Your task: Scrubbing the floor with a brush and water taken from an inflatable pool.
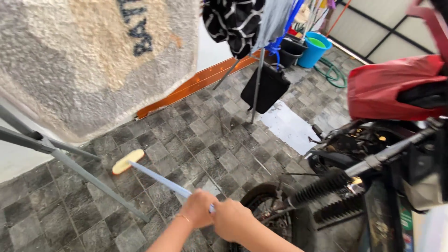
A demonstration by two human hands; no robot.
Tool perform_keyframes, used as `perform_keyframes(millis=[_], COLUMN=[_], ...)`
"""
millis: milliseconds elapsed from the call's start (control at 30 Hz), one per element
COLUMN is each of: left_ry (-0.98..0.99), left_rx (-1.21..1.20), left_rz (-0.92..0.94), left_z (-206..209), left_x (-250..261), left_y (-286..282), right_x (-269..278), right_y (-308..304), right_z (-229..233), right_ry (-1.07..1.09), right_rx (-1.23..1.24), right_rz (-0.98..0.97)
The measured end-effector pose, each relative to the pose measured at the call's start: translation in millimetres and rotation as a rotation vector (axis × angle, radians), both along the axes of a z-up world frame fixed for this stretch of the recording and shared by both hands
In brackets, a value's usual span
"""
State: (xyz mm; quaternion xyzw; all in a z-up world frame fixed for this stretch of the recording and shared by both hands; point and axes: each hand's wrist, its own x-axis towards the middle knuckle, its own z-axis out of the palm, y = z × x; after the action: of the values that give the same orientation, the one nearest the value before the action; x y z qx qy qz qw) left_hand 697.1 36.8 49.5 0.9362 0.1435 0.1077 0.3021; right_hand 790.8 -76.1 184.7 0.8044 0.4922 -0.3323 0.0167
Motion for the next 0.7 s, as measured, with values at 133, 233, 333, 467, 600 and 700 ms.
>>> perform_keyframes(millis=[133, 233, 333, 467, 600, 700], left_ry=[0.239, 0.397, 0.626, 0.322, -0.072, -0.155], left_rx=[0.161, 0.29, 0.222, -0.031, -0.166, -0.244], left_rz=[0.216, 0.416, 0.227, -0.118, -0.094, -0.104], left_z=[-48, -95, -44, 27, 63, 71], left_x=[-30, -39, -25, 24, 41, 29], left_y=[81, 118, 102, 44, -1, 37], right_x=[-34, -54, -36, 30, 57, 31], right_y=[97, 133, 114, 49, 33, 70], right_z=[-64, -92, -76, 4, 99, 101], right_ry=[0.052, 0.077, 0.015, -0.033, -0.179, -0.167], right_rx=[0.053, 0.007, -0.038, -0.211, -0.476, -0.34], right_rz=[0.001, -0.09, -0.052, -0.009, 0.028, -0.039])
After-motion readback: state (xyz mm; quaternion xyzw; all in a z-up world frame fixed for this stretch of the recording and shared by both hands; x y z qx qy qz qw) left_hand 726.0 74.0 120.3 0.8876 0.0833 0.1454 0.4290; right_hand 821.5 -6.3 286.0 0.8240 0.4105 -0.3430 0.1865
